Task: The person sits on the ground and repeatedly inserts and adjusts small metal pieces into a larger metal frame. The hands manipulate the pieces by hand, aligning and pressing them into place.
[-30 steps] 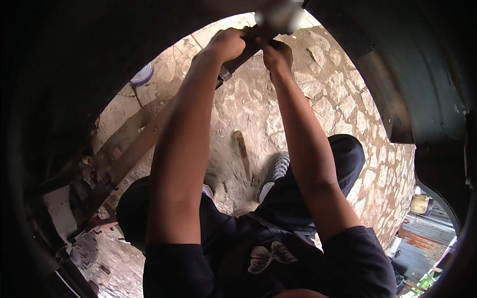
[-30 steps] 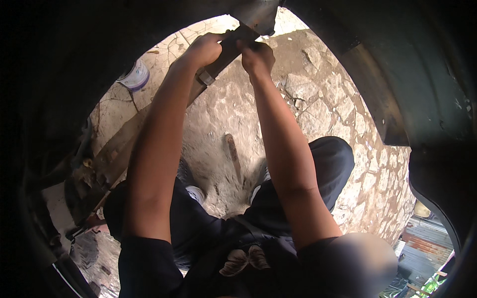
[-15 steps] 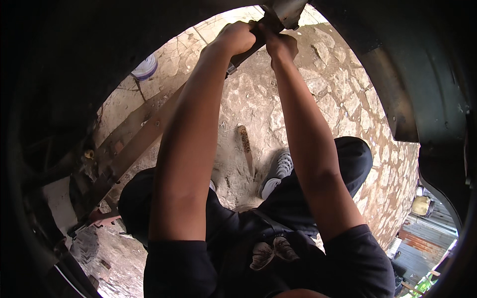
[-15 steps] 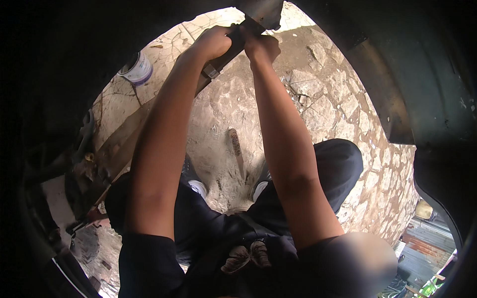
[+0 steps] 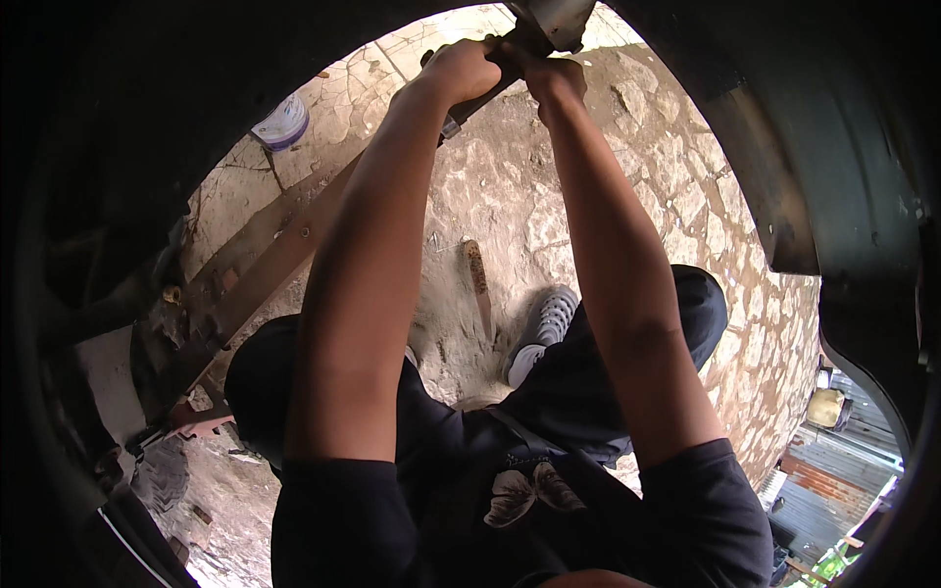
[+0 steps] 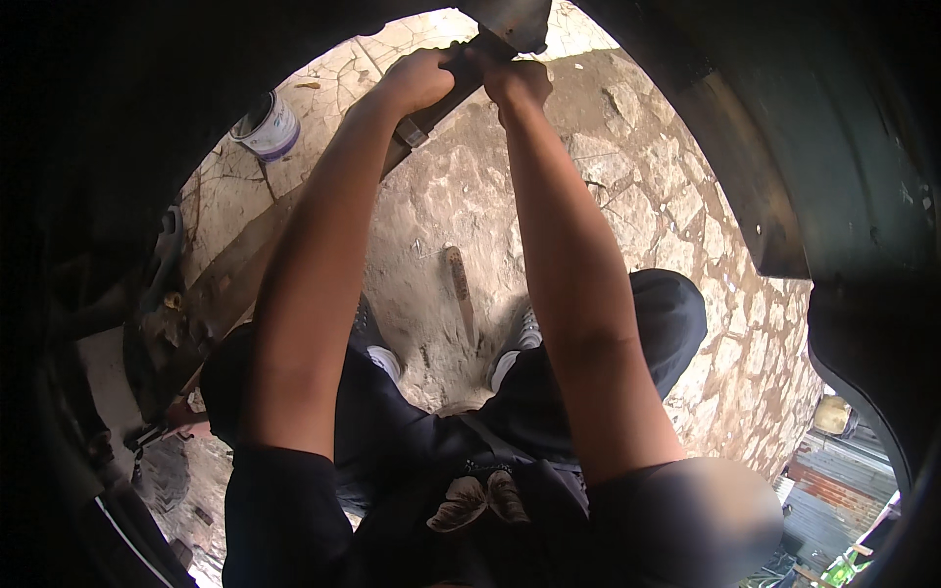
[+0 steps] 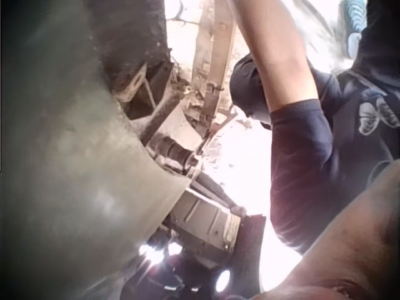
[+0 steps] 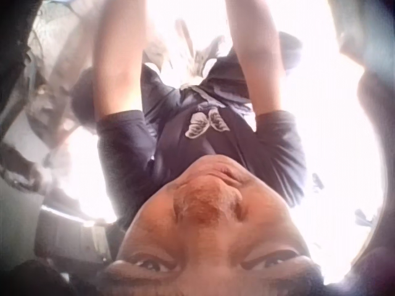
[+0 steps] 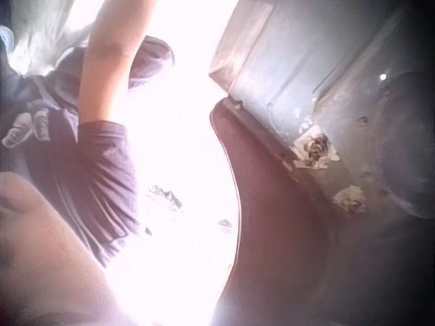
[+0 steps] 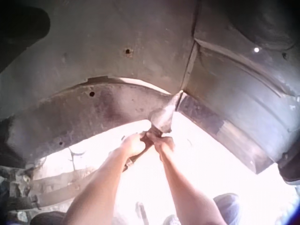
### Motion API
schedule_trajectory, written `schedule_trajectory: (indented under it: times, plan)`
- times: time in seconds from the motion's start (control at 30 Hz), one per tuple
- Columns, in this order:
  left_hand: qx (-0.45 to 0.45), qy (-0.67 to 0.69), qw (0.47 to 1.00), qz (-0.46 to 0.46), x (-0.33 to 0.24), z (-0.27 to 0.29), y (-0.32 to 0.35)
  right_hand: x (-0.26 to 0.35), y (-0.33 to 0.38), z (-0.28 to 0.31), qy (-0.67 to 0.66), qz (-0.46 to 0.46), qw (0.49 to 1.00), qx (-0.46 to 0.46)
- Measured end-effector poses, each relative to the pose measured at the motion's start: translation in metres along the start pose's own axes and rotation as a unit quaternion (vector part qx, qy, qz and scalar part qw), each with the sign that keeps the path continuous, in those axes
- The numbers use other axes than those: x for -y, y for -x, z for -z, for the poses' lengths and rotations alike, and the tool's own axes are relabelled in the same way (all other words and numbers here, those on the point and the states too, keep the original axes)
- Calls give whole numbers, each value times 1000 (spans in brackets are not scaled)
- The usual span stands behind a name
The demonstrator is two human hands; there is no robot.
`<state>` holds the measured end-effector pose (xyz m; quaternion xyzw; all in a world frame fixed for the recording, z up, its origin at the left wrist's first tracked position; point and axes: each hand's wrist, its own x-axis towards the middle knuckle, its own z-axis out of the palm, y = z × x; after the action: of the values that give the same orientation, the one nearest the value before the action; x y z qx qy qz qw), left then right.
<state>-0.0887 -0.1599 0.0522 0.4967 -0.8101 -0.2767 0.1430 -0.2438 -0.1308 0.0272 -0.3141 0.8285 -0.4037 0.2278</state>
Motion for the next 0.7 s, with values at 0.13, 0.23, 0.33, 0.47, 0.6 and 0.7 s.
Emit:
schedule_trajectory:
  times: [0.13,0.23,0.33,0.47,0.6,0.7]
  plan:
    - [-31,31,999,12,12,-8,5,-22,3,3,-124,20,986,113]
    - [-18,44,999,22,7,-5,8,-25,7,5,-136,5,985,103]
    - [-39,38,998,11,7,-9,5,-10,4,-7,-16,40,999,7]
    - [-21,73,997,25,14,-9,1,-4,4,-4,40,49,998,19]
    - [-30,99,994,22,22,-14,2,-32,-9,6,-162,0,968,190]
    - [-45,87,995,11,21,-15,-2,-27,-18,-5,-114,25,989,92]
